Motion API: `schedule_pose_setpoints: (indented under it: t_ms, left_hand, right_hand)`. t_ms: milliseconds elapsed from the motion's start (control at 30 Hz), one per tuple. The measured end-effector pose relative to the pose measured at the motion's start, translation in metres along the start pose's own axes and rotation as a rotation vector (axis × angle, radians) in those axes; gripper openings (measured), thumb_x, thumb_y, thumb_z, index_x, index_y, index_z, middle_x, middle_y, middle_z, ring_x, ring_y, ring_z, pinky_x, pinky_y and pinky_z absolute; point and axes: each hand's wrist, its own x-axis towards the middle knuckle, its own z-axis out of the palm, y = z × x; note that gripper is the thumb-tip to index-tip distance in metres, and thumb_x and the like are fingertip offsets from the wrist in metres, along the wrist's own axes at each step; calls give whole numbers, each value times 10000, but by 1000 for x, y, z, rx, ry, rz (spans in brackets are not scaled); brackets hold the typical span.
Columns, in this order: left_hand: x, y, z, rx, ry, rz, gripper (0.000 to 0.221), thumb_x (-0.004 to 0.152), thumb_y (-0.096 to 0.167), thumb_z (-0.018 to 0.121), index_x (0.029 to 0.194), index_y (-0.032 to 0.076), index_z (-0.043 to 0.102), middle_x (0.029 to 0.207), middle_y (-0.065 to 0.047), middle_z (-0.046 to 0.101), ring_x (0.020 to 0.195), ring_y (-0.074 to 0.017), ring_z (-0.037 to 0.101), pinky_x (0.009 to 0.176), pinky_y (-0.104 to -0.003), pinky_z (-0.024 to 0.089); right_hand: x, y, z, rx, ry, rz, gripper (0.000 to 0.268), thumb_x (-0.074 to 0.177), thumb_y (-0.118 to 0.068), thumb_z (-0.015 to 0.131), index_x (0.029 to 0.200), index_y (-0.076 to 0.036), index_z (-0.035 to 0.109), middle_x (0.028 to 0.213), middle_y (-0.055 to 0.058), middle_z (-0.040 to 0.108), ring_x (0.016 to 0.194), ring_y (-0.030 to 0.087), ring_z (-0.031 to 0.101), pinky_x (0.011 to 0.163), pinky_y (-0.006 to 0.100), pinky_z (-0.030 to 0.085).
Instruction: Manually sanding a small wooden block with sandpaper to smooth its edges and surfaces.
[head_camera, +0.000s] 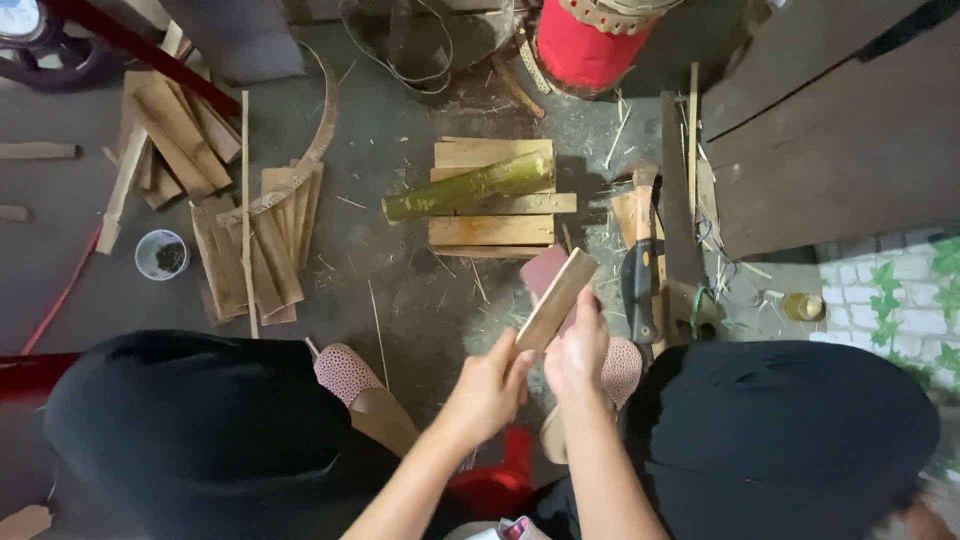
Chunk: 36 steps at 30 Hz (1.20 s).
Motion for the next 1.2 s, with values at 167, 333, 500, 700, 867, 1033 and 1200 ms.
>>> schedule_pose_setpoints:
  t_ms: [167, 333, 500, 700, 867, 1033, 1200]
  left_hand:
    - [33, -32, -3, -161, 152, -85, 291, 1061, 307, 472, 1097, 70, 638, 570, -159, 686, 440, -268, 650, 435, -377, 534]
    - [23, -33, 1, -1070, -126, -95, 395, 1090, 244, 433, 1448, 87, 487, 546, -148, 564, 333, -215, 555, 325, -297, 476]
    - [18, -31, 4, -1135, -295, -46, 453, 1092, 238, 455, 1524, 103, 447, 575, -159, 579, 357, -223, 595, 356, -306, 511]
    - [6, -8, -14, -849, -401, -6, 309, 1087, 247, 491, 1329, 80, 585, 616, -147, 624, 469, -211, 664, 453, -316, 557]
    - [10, -12, -29, -437, -368, -69, 416, 998, 446, 638, 1181, 85, 738, 982, -210, 747, 912, -280, 707, 850, -455, 577]
    - [15, -22, 0, -840, -294, -83, 231, 998, 289, 702, 1118, 92, 719, 845, -31, 710, 777, -98, 656, 737, -301, 599]
    - [6, -3, -15, -784, -290, -56, 464, 1042, 327, 590, 1458, 122, 564, 838, -138, 707, 728, -240, 742, 666, -431, 651]
  right_hand:
    - [6, 3, -10, -10, -25, -79, 531, 1044, -303, 577, 1442, 29, 461, 1583, 205, 389, 1450, 428, 420, 1144, 627, 428]
    - [22, -4, -16, 87, 42, -121, 493, 1027, -297, 631, 1429, -32, 523, 1515, 128, 481, 1388, 397, 509, 1083, 602, 522]
    - [28, -2, -19, 48, 30, -61, 447, 1004, -354, 659, 1359, -92, 592, 1439, 68, 590, 1347, 288, 578, 1107, 511, 520]
    - [39, 2, -32, 2, -67, -73, 207, 986, -260, 713, 1130, -112, 719, 1175, 67, 745, 1127, 242, 720, 1010, 446, 597]
    - [30, 2, -29, 5, -134, -64, 119, 974, -186, 723, 1050, -99, 749, 1099, 104, 767, 1063, 259, 744, 970, 455, 608]
    - [10, 4, -21, -31, -95, -42, 194, 960, -186, 728, 1087, -40, 711, 1103, 159, 753, 1084, 312, 734, 1000, 525, 577]
    - [0, -16, -8, 53, -124, -66, 179, 963, -229, 734, 1081, -93, 726, 1132, 122, 763, 1093, 290, 741, 1022, 510, 584]
